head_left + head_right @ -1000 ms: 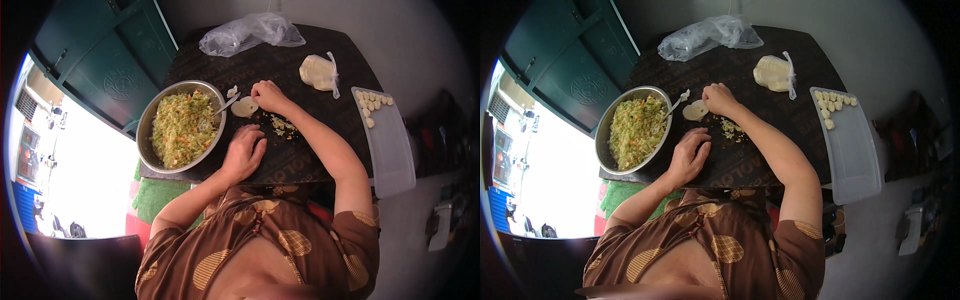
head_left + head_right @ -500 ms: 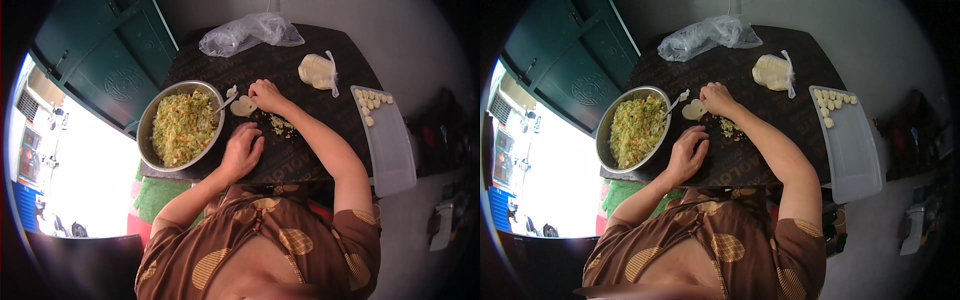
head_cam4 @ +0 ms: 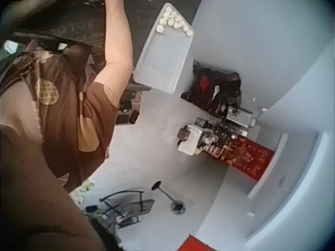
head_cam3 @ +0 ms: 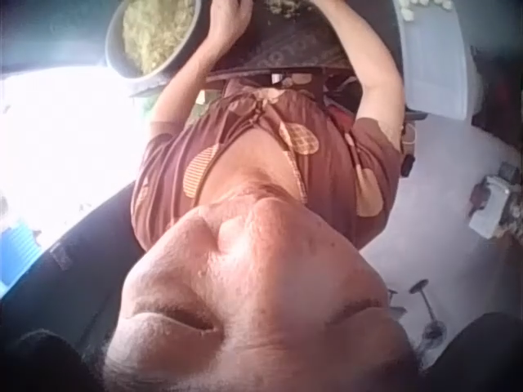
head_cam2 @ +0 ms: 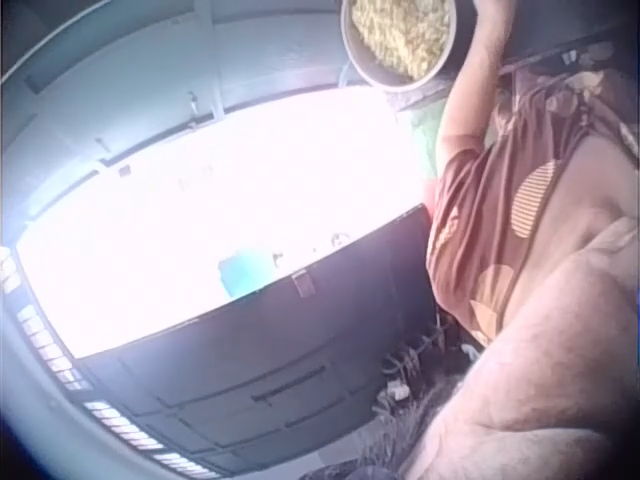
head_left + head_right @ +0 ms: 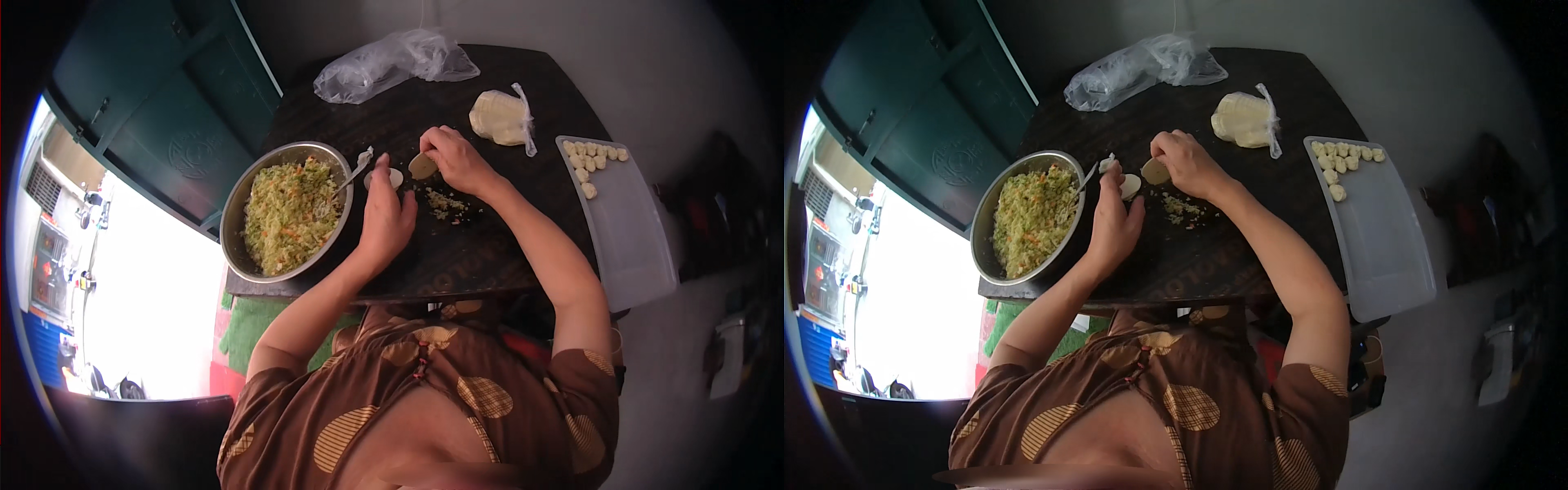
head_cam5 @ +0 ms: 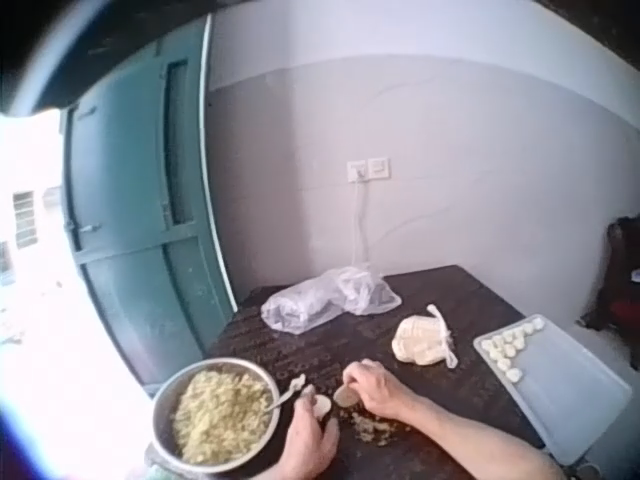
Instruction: Filling and sealing individual dumpling wrappers with a vegetable mixture.
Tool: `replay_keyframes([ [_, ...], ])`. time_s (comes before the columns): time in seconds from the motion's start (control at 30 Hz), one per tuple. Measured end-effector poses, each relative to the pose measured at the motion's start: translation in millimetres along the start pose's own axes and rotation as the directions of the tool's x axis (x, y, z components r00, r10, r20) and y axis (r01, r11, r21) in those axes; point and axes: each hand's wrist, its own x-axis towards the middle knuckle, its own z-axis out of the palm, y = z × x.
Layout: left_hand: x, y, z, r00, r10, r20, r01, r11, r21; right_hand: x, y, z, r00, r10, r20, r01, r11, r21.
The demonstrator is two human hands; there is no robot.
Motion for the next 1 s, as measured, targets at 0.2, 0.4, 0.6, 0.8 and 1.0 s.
replay_keyframes([
  [0.2,36.0,-19.4,31.8,0.928,-0.314,0.2,0.367,0.862,-0.349,-7.6,0.4,-11.7,0.998,0.025,-0.06,-0.024,1.0,0.014],
  [0.4,46.6,-7.1,36.1,0.815,-0.48,0.325,0.571,0.564,-0.597,-21.0,10.2,-9.7,0.934,0.353,-0.045,-0.323,0.893,0.314],
  [0.6,41.5,-5.6,29.7,0.734,-0.523,0.433,0.655,0.379,-0.654,-25.6,13.0,-3.2,0.916,0.398,-0.055,-0.352,0.859,0.371],
  [0.8,36.1,-8.4,30.7,0.76,-0.43,0.487,0.636,0.338,-0.694,-24.9,4.8,-1.3,0.91,0.402,-0.103,-0.341,0.865,0.369],
  [1.0,36.9,3.3,19.8,0.709,-0.448,0.544,0.68,0.231,-0.696,-26.4,13.1,-3.7,0.879,0.452,-0.149,-0.393,0.866,0.309],
])
